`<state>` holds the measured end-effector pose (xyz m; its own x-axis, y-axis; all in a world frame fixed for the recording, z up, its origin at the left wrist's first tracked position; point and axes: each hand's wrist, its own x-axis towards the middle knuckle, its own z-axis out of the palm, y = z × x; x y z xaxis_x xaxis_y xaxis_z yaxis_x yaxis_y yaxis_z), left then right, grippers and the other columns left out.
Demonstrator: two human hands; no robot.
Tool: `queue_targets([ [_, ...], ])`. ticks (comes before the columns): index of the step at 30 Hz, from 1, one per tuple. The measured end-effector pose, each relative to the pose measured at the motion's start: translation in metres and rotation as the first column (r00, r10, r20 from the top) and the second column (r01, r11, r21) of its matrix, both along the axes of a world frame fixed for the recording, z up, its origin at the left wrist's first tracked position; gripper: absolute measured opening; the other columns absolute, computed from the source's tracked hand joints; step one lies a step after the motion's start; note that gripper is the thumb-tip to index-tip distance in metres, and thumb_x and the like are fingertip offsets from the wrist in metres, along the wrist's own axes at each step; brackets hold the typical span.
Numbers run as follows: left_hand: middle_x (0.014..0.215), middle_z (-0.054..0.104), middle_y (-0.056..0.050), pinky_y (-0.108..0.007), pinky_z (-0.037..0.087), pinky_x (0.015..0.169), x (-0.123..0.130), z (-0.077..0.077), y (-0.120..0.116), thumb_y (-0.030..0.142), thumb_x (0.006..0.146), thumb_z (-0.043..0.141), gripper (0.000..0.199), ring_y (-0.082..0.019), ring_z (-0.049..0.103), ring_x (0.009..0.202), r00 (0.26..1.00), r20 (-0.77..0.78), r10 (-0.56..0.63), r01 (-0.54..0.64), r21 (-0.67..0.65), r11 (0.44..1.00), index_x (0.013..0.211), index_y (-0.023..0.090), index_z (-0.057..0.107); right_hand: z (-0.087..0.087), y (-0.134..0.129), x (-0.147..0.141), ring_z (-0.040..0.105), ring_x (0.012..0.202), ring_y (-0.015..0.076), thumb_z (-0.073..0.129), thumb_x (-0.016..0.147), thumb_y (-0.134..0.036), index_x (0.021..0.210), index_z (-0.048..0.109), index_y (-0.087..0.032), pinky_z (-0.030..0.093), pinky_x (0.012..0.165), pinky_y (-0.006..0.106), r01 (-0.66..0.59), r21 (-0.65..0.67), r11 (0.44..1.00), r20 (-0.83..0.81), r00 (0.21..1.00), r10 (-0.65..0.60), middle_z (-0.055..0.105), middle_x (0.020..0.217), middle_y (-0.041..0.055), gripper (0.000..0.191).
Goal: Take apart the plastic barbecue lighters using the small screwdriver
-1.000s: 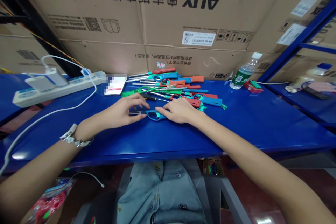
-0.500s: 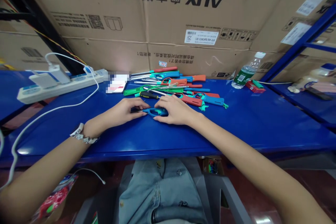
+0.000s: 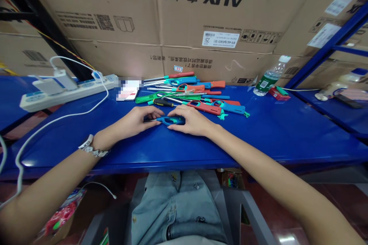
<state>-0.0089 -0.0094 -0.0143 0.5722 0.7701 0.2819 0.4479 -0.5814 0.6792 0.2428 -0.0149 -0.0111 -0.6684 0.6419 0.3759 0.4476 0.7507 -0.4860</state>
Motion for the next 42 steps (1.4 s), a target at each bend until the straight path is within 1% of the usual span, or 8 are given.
queue_targets([
  [5,0.085,0.072,-0.005,-0.034,0.055,0.075,0.000,-0.002,0.001,0.027,0.085,0.070,0.023,-0.018,0.066,0.076,1.000,-0.001,0.010,-0.010,0.012,1.000,0.107,0.018,0.071,-0.001,-0.002,0.000,0.067,0.103,0.0229,0.073,0.090,-0.035,0.114,0.071,-0.021,0.051,0.095,0.042,0.027,-0.040,0.999,-0.083,0.996,-0.030,0.073,0.111,0.0080,0.028],
  [9,0.088,0.072,-0.005,-0.033,0.055,0.076,-0.002,-0.001,0.002,0.029,0.089,0.068,0.019,-0.017,0.067,0.078,0.999,-0.016,-0.033,0.033,0.042,0.999,0.104,0.018,0.070,-0.001,-0.001,0.000,0.067,0.099,0.0221,0.071,0.091,-0.036,0.116,0.069,-0.020,0.053,0.091,0.040,0.086,-0.029,0.996,-0.170,0.981,-0.089,0.072,0.109,0.0077,0.029],
  [12,0.096,0.071,-0.007,-0.035,0.056,0.083,-0.005,-0.001,0.003,0.030,0.094,0.064,0.022,-0.019,0.067,0.087,0.993,-0.112,-0.050,0.065,0.140,0.988,0.111,0.018,0.070,-0.003,0.001,0.000,0.067,0.094,0.0213,0.069,0.093,-0.037,0.117,0.068,-0.021,0.054,0.088,0.040,0.134,-0.006,0.991,-0.236,0.963,-0.132,0.070,0.106,0.0074,0.029],
  [16,0.107,0.067,-0.010,-0.038,0.054,0.091,-0.009,0.001,0.000,0.027,0.101,0.054,0.026,-0.022,0.065,0.099,0.951,-0.303,-0.051,0.147,0.301,0.942,0.116,0.019,0.072,-0.007,0.001,-0.002,0.066,0.093,0.0206,0.068,0.094,-0.036,0.118,0.067,-0.022,0.054,0.088,0.041,0.143,0.028,0.989,-0.239,0.962,-0.132,0.069,0.106,0.0068,0.027],
  [23,0.109,0.068,-0.011,-0.037,0.052,0.090,-0.006,0.005,-0.006,0.027,0.106,0.041,0.035,-0.020,0.064,0.093,0.864,-0.503,0.014,0.276,0.497,0.822,0.109,0.018,0.075,-0.011,0.000,-0.001,0.067,0.096,0.0220,0.069,0.093,-0.034,0.117,0.067,-0.021,0.053,0.091,0.042,0.153,0.066,0.986,-0.206,0.969,-0.136,0.069,0.106,0.0078,0.027],
  [29,0.106,0.070,-0.011,-0.037,0.054,0.092,-0.006,0.008,-0.006,0.029,0.108,0.035,0.039,-0.021,0.067,0.098,0.855,-0.518,-0.007,0.310,0.500,0.809,0.112,0.016,0.072,-0.011,-0.001,-0.002,0.067,0.099,0.0230,0.067,0.093,-0.033,0.115,0.067,-0.021,0.053,0.091,0.042,0.130,0.099,0.987,-0.126,0.985,-0.118,0.070,0.108,0.0082,0.025],
  [36,0.105,0.069,-0.009,-0.032,0.055,0.086,-0.009,0.012,0.000,0.029,0.106,0.044,0.032,-0.018,0.067,0.092,0.896,-0.430,-0.106,0.294,0.399,0.868,0.104,0.017,0.073,-0.011,-0.002,-0.001,0.067,0.097,0.0224,0.066,0.094,-0.034,0.117,0.066,-0.020,0.053,0.090,0.040,0.126,0.094,0.988,-0.100,0.988,-0.117,0.069,0.107,0.0081,0.026],
  [42,0.108,0.068,-0.012,-0.035,0.055,0.089,-0.017,0.008,0.003,0.028,0.107,0.040,0.037,-0.021,0.066,0.097,0.883,-0.452,-0.126,0.341,0.434,0.834,0.111,0.017,0.075,-0.010,-0.003,-0.002,0.067,0.096,0.0226,0.065,0.095,-0.034,0.117,0.066,-0.020,0.053,0.089,0.041,0.126,0.090,0.988,-0.087,0.989,-0.118,0.069,0.107,0.0083,0.026],
])
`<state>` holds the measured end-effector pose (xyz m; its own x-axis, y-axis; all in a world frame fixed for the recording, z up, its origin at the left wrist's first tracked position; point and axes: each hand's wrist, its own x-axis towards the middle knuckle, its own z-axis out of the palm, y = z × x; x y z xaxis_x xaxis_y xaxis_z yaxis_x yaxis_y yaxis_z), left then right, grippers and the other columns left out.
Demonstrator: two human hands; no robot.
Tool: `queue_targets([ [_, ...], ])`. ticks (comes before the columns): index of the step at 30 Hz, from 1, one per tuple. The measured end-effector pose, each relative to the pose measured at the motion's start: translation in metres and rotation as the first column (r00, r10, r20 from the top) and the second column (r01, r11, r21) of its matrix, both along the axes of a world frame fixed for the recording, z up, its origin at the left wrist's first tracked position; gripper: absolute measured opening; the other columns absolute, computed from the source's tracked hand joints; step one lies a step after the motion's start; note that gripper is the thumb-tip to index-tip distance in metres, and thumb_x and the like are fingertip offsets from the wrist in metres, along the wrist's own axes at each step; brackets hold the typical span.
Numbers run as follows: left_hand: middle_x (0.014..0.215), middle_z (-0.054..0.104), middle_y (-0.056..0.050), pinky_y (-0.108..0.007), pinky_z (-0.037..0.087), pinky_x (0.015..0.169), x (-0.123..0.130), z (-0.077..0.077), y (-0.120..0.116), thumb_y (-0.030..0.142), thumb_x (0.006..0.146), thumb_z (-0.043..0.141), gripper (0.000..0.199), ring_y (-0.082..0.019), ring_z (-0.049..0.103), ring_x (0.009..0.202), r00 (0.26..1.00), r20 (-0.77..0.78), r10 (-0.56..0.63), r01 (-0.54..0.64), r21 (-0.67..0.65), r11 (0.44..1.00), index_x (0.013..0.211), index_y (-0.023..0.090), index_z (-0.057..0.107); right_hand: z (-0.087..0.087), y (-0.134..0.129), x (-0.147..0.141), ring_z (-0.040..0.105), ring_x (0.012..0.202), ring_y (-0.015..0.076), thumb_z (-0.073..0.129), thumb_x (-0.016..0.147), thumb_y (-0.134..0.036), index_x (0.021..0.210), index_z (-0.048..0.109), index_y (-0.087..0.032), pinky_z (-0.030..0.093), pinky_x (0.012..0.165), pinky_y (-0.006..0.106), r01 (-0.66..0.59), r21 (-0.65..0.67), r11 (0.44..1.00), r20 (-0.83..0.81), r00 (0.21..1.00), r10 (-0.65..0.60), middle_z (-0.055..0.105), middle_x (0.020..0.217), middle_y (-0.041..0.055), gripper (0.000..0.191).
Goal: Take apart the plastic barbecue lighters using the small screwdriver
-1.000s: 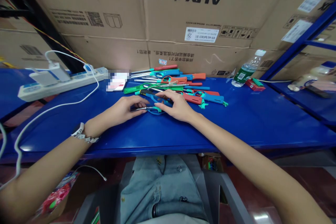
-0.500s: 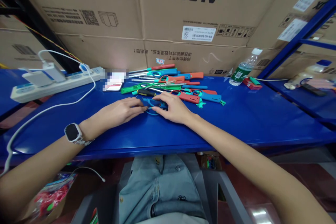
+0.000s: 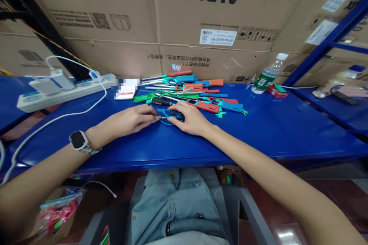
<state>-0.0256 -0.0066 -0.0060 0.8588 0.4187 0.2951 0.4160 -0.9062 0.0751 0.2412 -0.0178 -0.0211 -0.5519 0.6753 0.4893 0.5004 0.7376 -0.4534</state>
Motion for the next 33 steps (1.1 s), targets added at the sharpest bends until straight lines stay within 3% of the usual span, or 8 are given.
queue_targets([
  [5,0.106,0.069,-0.011,-0.037,0.056,0.091,-0.007,-0.003,-0.003,0.028,0.108,0.037,0.039,-0.022,0.066,0.100,0.999,0.037,0.023,-0.023,0.009,1.000,0.125,0.017,0.070,0.000,-0.001,-0.001,0.067,0.095,0.0224,0.065,0.094,-0.032,0.116,0.067,-0.020,0.054,0.087,0.040,-0.003,0.005,1.000,0.016,1.000,0.002,0.069,0.107,0.0085,0.025],
  [14,0.103,0.070,-0.008,-0.035,0.055,0.089,-0.008,-0.006,0.002,0.027,0.105,0.046,0.030,-0.019,0.066,0.097,0.993,0.112,0.020,-0.011,-0.076,0.997,0.105,0.019,0.075,0.001,-0.002,-0.001,0.068,0.097,0.0226,0.065,0.094,-0.032,0.117,0.067,-0.021,0.054,0.089,0.041,0.000,-0.003,1.000,0.024,1.000,0.000,0.070,0.109,0.0087,0.025],
  [19,0.104,0.067,-0.009,-0.036,0.055,0.088,-0.007,-0.009,-0.001,0.029,0.104,0.049,0.029,-0.020,0.065,0.095,0.985,0.156,0.068,-0.052,-0.108,0.993,0.098,0.019,0.076,0.001,-0.003,0.000,0.068,0.100,0.0232,0.064,0.095,-0.034,0.119,0.067,-0.020,0.055,0.091,0.042,-0.011,-0.010,1.000,0.029,1.000,0.012,0.069,0.112,0.0094,0.028],
  [25,0.087,0.067,-0.006,-0.031,0.056,0.074,-0.005,-0.012,-0.003,0.032,0.102,0.053,0.027,-0.016,0.065,0.079,0.963,0.224,0.151,-0.113,-0.174,0.978,0.094,0.019,0.075,0.004,-0.004,0.003,0.066,0.102,0.0246,0.068,0.092,-0.030,0.120,0.069,-0.022,0.055,0.092,0.045,-0.097,0.008,0.995,0.066,0.993,0.096,0.069,0.111,0.0097,0.029],
  [33,0.093,0.072,-0.007,-0.033,0.056,0.079,-0.004,-0.014,-0.004,0.029,0.097,0.061,0.020,-0.017,0.068,0.084,0.934,0.287,0.214,-0.132,-0.278,0.952,0.091,0.018,0.076,0.002,-0.001,0.004,0.066,0.095,0.0228,0.072,0.091,-0.031,0.118,0.074,-0.019,0.055,0.087,0.043,-0.138,0.025,0.990,0.082,0.987,0.135,0.069,0.104,0.0097,0.030],
])
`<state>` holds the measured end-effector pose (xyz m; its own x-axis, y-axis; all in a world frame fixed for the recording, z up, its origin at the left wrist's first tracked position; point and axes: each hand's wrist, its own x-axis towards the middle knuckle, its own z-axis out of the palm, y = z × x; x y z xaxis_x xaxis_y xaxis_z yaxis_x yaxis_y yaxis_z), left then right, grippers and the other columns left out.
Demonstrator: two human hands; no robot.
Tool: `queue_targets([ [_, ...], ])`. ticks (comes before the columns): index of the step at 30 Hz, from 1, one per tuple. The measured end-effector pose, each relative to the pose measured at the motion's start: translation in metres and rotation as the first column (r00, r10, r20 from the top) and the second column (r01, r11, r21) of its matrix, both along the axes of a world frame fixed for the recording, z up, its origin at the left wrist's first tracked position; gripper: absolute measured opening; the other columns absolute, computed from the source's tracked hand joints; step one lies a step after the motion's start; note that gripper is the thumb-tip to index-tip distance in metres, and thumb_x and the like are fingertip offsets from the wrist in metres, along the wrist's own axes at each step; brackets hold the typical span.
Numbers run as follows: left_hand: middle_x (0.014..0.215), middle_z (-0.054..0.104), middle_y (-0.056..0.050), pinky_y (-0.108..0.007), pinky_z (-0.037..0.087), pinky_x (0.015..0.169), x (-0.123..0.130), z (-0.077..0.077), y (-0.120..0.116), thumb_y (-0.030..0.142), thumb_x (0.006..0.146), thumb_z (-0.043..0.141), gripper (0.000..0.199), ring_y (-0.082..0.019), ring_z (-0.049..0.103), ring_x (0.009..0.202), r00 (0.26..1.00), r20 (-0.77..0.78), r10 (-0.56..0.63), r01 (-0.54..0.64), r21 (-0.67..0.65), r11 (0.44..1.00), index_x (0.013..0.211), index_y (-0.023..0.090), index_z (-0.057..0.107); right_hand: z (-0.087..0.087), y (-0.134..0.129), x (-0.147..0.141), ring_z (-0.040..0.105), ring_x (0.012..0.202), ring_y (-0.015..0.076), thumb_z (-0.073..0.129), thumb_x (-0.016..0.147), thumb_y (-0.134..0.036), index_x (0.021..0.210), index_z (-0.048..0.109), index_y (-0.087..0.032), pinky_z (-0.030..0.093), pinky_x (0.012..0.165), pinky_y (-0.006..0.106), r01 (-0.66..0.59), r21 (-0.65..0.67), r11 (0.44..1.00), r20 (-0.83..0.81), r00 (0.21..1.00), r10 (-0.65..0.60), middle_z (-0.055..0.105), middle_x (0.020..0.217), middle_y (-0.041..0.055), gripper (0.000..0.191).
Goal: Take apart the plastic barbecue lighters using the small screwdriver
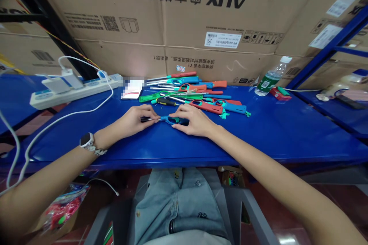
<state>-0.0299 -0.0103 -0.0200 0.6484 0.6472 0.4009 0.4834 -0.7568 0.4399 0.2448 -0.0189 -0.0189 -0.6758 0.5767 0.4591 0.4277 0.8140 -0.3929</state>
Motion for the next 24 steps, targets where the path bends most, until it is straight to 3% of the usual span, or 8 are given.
queue_targets([
  [4,0.100,0.071,-0.008,-0.036,0.057,0.084,-0.0020,-0.0015,-0.0006,0.028,0.095,0.062,0.018,-0.018,0.068,0.090,1.000,0.014,-0.006,0.006,-0.005,1.000,0.092,0.018,0.076,0.0003,-0.0002,-0.0008,0.065,0.096,0.0224,0.073,0.091,-0.031,0.118,0.075,-0.021,0.055,0.088,0.044,0.013,-0.030,0.999,0.013,1.000,-0.013,0.069,0.105,0.0085,0.029],
  [11,0.083,0.067,-0.005,-0.031,0.055,0.073,-0.0038,0.0030,-0.0010,0.029,0.097,0.060,0.021,-0.015,0.065,0.077,1.000,-0.014,0.004,-0.005,-0.038,0.999,0.096,0.017,0.077,0.0066,0.0012,-0.0031,0.066,0.095,0.0213,0.077,0.087,-0.029,0.119,0.075,-0.024,0.055,0.088,0.042,0.041,-0.127,0.991,0.024,0.999,-0.038,0.067,0.104,0.0070,0.032],
  [19,0.087,0.075,-0.006,-0.033,0.057,0.077,-0.0024,0.0056,-0.0032,0.029,0.095,0.063,0.017,-0.016,0.069,0.080,0.999,0.031,0.011,-0.010,-0.040,0.999,0.089,0.017,0.074,0.0087,0.0010,-0.0065,0.066,0.096,0.0219,0.077,0.087,-0.031,0.120,0.075,-0.027,0.055,0.089,0.043,0.058,-0.115,0.992,0.076,0.996,-0.049,0.068,0.104,0.0069,0.033],
  [24,0.088,0.076,-0.007,-0.032,0.058,0.077,-0.0014,0.0061,-0.0050,0.027,0.093,0.066,0.015,-0.017,0.071,0.079,0.997,0.054,0.059,-0.053,-0.106,0.993,0.098,0.015,0.072,0.0071,-0.0030,-0.0067,0.065,0.097,0.0229,0.063,0.098,-0.033,0.120,0.075,-0.024,0.054,0.089,0.044,0.046,-0.043,0.998,0.092,0.995,-0.042,0.068,0.106,0.0092,0.027],
])
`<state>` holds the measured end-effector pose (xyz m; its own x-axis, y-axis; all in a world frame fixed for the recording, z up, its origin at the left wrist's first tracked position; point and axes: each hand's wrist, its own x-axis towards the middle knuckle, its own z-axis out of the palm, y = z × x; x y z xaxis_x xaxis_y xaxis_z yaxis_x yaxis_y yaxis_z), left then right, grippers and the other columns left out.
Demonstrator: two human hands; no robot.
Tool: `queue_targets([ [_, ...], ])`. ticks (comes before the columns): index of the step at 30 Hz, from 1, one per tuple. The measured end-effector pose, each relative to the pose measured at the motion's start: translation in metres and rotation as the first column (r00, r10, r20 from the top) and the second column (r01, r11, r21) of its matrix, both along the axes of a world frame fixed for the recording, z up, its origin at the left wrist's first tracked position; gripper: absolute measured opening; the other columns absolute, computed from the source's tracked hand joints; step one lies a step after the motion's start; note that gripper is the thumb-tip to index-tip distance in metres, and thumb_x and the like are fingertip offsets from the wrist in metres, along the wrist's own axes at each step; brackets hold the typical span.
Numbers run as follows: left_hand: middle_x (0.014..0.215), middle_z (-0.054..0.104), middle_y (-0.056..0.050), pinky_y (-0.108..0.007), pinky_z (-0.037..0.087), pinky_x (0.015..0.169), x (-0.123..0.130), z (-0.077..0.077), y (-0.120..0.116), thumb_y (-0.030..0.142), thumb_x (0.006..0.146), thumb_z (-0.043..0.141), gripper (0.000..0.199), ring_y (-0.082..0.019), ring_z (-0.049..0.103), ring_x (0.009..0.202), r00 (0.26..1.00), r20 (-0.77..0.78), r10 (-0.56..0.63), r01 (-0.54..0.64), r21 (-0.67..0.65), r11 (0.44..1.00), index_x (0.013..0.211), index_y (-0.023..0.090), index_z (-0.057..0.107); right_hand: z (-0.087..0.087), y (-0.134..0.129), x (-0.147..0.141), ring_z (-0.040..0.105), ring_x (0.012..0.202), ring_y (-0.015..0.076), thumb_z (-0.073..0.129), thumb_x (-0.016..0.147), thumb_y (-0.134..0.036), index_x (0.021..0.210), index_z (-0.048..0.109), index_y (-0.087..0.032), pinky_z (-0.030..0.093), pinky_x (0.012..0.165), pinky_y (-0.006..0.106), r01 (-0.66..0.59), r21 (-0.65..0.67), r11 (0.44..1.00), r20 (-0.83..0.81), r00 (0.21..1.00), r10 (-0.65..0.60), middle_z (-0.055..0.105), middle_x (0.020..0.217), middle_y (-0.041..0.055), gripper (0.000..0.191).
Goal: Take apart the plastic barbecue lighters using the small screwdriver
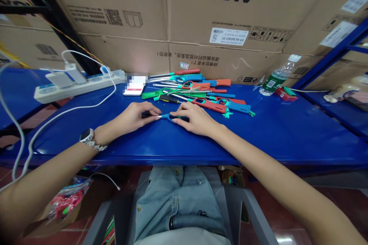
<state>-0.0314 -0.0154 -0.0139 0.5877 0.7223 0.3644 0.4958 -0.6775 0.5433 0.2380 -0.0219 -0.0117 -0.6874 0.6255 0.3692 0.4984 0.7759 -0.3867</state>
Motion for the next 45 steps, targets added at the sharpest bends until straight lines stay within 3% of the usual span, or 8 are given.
queue_targets([
  [10,0.086,0.069,-0.007,-0.033,0.055,0.075,-0.0013,-0.0019,0.0020,0.038,0.101,0.056,0.030,-0.016,0.065,0.076,0.994,-0.098,-0.049,0.059,0.104,0.993,0.107,0.017,0.078,-0.0007,0.0020,0.0011,0.063,0.093,0.0229,0.062,0.098,-0.032,0.120,0.075,-0.024,0.054,0.087,0.045,-0.023,0.026,0.999,0.021,1.000,0.023,0.067,0.100,0.0087,0.026],
  [20,0.084,0.065,-0.006,-0.032,0.054,0.074,0.0003,-0.0036,0.0024,0.032,0.100,0.057,0.026,-0.016,0.063,0.077,0.994,-0.094,-0.058,0.068,0.107,0.992,0.104,0.018,0.078,-0.0008,0.0031,0.0073,0.064,0.090,0.0236,0.071,0.092,-0.041,0.114,0.076,-0.021,0.055,0.083,0.043,0.006,0.072,0.997,0.008,1.000,-0.007,0.068,0.098,0.0086,0.030],
  [24,0.085,0.065,-0.006,-0.032,0.053,0.075,0.0003,-0.0033,0.0021,0.032,0.100,0.058,0.026,-0.016,0.063,0.077,0.994,-0.098,-0.057,0.066,0.092,0.994,0.104,0.017,0.078,0.0003,0.0029,0.0082,0.064,0.090,0.0226,0.064,0.097,-0.034,0.107,0.077,-0.023,0.054,0.083,0.042,0.016,0.080,0.997,-0.038,0.999,-0.013,0.069,0.096,0.0075,0.020],
  [32,0.086,0.066,-0.007,-0.032,0.053,0.075,0.0001,-0.0045,0.0027,0.036,0.100,0.057,0.029,-0.017,0.063,0.078,0.995,-0.085,-0.057,0.065,0.088,0.994,0.104,0.018,0.078,0.0019,-0.0001,0.0063,0.067,0.103,0.0249,0.073,0.091,-0.035,0.115,0.076,-0.024,0.055,0.092,0.045,0.010,0.013,1.000,-0.032,0.999,-0.010,0.072,0.111,0.0089,0.026],
  [45,0.084,0.064,-0.005,-0.031,0.051,0.073,-0.0003,-0.0050,0.0028,0.030,0.099,0.058,0.024,-0.016,0.062,0.075,0.994,-0.097,-0.051,0.061,0.100,0.993,0.103,0.018,0.078,0.0002,-0.0001,0.0072,0.065,0.092,0.0220,0.075,0.089,-0.030,0.114,0.077,-0.023,0.054,0.086,0.042,0.037,-0.073,0.997,-0.050,0.998,-0.041,0.068,0.101,0.0077,0.026],
])
